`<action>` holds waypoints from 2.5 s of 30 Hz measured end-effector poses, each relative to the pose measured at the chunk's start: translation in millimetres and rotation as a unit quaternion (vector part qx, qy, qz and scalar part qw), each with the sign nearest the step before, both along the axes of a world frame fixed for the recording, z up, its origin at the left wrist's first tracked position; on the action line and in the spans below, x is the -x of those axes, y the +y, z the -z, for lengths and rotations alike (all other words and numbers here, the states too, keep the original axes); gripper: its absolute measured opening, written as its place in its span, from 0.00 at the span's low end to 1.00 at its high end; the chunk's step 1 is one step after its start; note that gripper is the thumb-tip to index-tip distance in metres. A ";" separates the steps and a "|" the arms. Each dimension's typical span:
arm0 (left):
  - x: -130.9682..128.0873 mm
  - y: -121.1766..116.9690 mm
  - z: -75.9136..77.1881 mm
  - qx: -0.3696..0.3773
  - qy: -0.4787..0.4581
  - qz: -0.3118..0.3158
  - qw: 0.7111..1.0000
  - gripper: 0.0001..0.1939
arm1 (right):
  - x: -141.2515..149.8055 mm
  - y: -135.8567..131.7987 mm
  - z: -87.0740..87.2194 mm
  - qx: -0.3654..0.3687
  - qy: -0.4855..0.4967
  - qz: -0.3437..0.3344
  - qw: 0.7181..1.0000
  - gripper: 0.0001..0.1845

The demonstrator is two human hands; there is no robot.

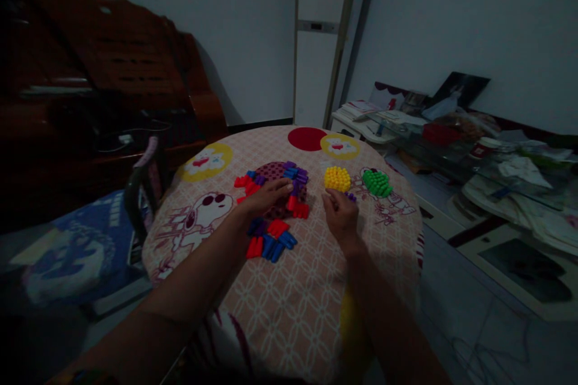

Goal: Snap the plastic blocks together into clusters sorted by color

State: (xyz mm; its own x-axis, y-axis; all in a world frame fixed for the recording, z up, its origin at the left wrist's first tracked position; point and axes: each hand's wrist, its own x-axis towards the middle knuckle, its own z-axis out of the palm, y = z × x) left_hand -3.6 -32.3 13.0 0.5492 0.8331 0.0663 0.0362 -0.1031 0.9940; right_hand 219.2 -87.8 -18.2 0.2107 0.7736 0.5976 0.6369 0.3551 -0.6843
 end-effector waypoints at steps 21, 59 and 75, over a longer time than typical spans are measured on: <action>5.2 1.7 -1.0 0.000 0.089 0.088 0.992 0.24 | 2.4 0.3 -14.5 0.133 0.319 -0.167 0.923 0.19; 45.5 36.8 11.1 -0.223 0.336 -0.168 0.900 0.15 | -63.9 8.2 10.0 0.041 -0.228 0.010 0.973 0.14; 49.2 -3.8 -19.1 -0.163 0.377 0.130 0.902 0.24 | -35.1 1.1 4.0 -0.041 -0.207 0.020 0.977 0.14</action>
State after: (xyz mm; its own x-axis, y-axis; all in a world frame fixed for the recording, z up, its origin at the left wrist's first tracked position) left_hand -52.8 -36.1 32.1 0.7150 0.6727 -0.1906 0.6222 -0.4878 0.6123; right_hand 254.3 -86.7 -22.2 -0.0329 0.7155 0.6978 0.8671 0.3677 -0.3361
